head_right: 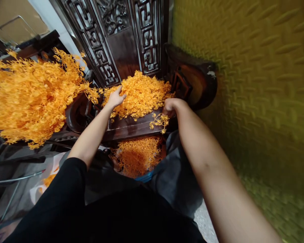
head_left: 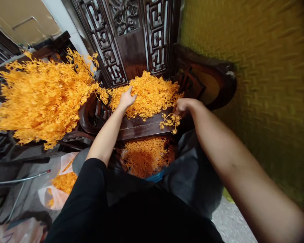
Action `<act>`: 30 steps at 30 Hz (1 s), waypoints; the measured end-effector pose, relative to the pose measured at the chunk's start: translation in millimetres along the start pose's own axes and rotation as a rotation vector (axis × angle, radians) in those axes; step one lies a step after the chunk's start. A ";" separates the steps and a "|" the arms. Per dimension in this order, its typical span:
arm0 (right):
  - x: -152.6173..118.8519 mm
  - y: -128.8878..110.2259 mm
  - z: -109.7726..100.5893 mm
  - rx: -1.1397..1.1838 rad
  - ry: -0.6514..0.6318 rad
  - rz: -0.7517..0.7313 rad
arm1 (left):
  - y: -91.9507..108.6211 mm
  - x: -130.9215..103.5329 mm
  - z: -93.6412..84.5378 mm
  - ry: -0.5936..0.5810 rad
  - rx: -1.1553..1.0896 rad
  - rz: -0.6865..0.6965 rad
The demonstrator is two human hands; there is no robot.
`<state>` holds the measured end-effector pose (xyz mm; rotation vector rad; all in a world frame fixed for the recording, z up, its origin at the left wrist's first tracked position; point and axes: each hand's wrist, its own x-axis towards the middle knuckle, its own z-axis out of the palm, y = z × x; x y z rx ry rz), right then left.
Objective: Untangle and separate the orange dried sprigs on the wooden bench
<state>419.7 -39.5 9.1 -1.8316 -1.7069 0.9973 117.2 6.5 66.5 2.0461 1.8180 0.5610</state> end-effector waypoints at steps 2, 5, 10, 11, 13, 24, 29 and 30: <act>-4.5 -9.5 -10.4 0.020 -0.088 0.012 | 16.5 -5.2 -5.6 -0.017 0.084 0.090; -15.0 -31.8 -19.5 0.088 -0.042 -0.181 | 44.0 -25.1 -9.6 -0.123 -0.069 0.261; -40.1 -81.2 -6.7 0.253 0.150 -0.679 | 66.7 -41.6 -21.0 -0.158 -0.435 0.395; -44.9 -89.8 -3.2 0.272 0.166 -0.737 | 65.0 -41.1 -25.8 -0.139 -0.499 0.386; -52.0 -103.6 1.2 0.293 0.220 -0.805 | 57.2 -40.3 -37.5 -0.125 -0.628 0.354; -40.6 -129.7 12.9 -0.153 0.371 -0.892 | 11.8 -60.8 -78.1 -0.058 -0.388 0.561; -38.2 -136.0 21.2 0.418 -0.125 -0.705 | -15.6 -55.8 -68.8 0.245 -0.247 0.414; -39.0 -137.4 22.0 0.483 -0.218 -0.675 | -20.8 -54.1 -68.3 0.321 -0.195 0.399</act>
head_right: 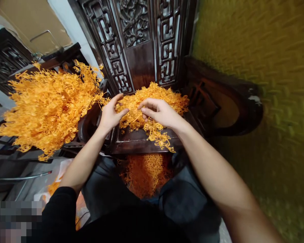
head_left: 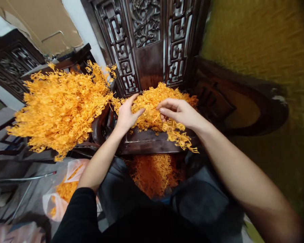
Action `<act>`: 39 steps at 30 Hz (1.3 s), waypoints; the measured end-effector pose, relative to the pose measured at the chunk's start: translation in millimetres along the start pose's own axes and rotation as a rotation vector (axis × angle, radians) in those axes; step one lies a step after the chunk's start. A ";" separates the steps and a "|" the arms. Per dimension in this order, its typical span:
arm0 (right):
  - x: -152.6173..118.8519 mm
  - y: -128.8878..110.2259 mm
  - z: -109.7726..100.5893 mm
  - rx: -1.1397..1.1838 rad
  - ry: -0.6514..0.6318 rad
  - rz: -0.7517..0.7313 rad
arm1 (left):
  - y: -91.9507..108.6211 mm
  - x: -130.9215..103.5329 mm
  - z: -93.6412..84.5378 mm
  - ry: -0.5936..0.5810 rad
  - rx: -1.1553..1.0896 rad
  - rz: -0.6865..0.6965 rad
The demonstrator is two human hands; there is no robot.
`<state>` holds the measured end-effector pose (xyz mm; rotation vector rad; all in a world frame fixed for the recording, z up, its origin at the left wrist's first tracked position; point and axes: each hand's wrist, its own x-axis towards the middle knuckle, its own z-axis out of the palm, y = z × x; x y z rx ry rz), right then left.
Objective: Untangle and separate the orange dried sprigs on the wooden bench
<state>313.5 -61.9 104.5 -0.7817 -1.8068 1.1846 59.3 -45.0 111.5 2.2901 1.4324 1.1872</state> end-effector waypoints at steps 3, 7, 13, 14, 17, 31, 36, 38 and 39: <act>0.5 -2.0 4.9 0.117 -0.151 0.075 | -10.4 -0.4 -6.7 0.090 0.158 0.059; 3.0 2.0 11.7 0.029 -0.072 0.097 | -1.4 -7.1 -27.1 0.165 0.178 0.168; 7.2 4.1 21.0 -0.277 0.090 0.003 | 44.6 -31.8 -28.2 0.217 0.058 0.335; 7.9 3.0 23.8 -0.274 0.113 -0.035 | 49.1 -33.6 -20.7 0.147 0.014 0.316; 11.1 -0.6 33.9 -0.154 0.147 -0.135 | 50.0 -31.5 5.7 -0.034 -0.080 0.252; 10.4 -6.5 42.9 -0.208 0.603 -0.287 | 30.5 -24.5 28.2 -0.424 -0.430 -0.039; 10.6 -3.4 47.1 -0.356 0.621 -0.357 | 41.8 -31.7 34.3 -0.400 -0.564 -0.213; 11.2 -4.7 46.0 -0.345 0.591 -0.369 | 45.8 -33.0 35.5 -0.388 -0.583 -0.235; 11.5 -5.9 45.0 -0.317 0.587 -0.367 | 47.1 -33.4 35.3 -0.414 -0.571 -0.241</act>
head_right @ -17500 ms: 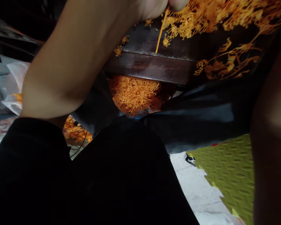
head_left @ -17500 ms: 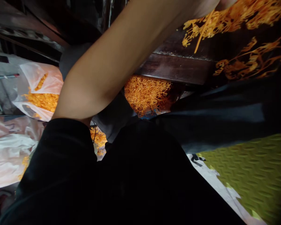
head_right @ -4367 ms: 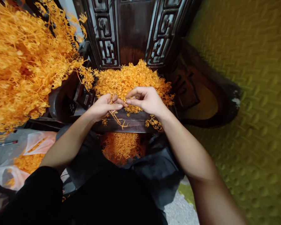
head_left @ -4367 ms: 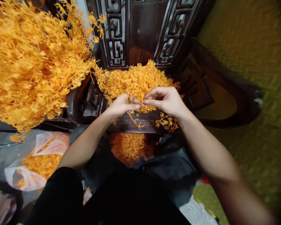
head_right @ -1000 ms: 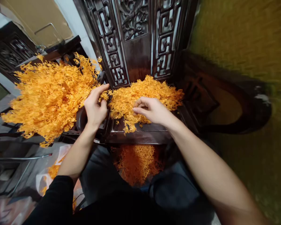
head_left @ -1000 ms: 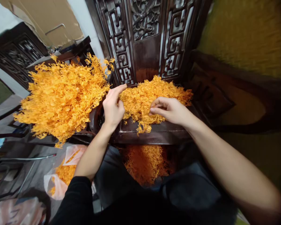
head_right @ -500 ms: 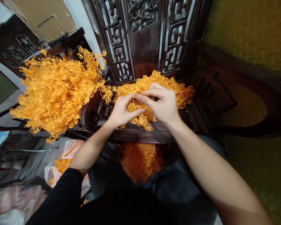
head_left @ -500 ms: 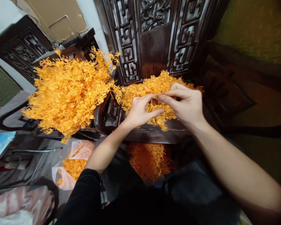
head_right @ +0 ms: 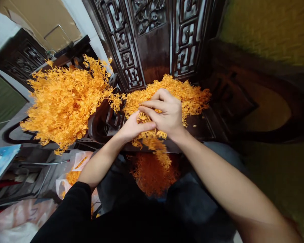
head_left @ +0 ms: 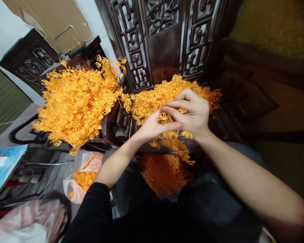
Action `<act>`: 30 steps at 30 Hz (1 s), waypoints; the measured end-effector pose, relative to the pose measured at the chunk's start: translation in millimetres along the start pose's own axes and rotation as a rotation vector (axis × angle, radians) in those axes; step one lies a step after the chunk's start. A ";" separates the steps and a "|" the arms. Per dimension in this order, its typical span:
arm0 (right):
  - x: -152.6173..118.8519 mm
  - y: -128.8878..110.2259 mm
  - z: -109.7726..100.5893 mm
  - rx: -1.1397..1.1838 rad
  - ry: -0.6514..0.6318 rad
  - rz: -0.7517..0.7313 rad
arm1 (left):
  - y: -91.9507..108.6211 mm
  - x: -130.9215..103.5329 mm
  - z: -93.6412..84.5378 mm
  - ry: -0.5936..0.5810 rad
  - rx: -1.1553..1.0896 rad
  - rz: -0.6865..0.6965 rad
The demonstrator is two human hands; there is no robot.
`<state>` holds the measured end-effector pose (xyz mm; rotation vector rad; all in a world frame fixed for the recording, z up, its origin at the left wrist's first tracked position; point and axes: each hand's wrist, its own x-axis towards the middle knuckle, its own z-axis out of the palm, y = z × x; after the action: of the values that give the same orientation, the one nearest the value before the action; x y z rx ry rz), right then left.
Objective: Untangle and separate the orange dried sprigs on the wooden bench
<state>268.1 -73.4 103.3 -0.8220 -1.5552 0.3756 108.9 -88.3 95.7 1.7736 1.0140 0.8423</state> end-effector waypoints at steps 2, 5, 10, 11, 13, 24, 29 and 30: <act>2.8 -0.1 -2.4 0.062 0.032 0.041 | 2.0 -1.5 -1.0 -0.035 0.079 -0.041; 7.3 5.2 -6.2 0.126 0.118 0.128 | 4.0 -3.8 -6.5 -0.017 0.256 -0.026; 12.4 24.2 -7.4 0.264 0.055 0.227 | 2.5 -3.4 -17.5 -0.013 0.263 0.004; 12.7 26.7 -6.8 0.307 -0.001 0.256 | 1.5 -2.3 -20.3 -0.015 0.235 0.011; 12.3 28.6 -5.3 0.387 -0.110 0.344 | -0.8 0.4 -27.4 0.019 0.213 0.067; 2.3 14.1 9.5 0.444 -0.175 0.441 | -1.2 -0.4 -34.3 0.147 0.813 0.092; -3.2 12.7 20.7 0.377 0.049 0.365 | -7.2 -3.8 -7.2 0.008 0.723 0.075; -4.7 11.8 21.6 0.353 0.090 0.349 | -8.7 -4.5 -0.7 -0.008 0.659 0.077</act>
<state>250.5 -63.7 88.4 -0.8168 -1.2130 0.8302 103.9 -89.9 87.4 2.3720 1.3241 0.5740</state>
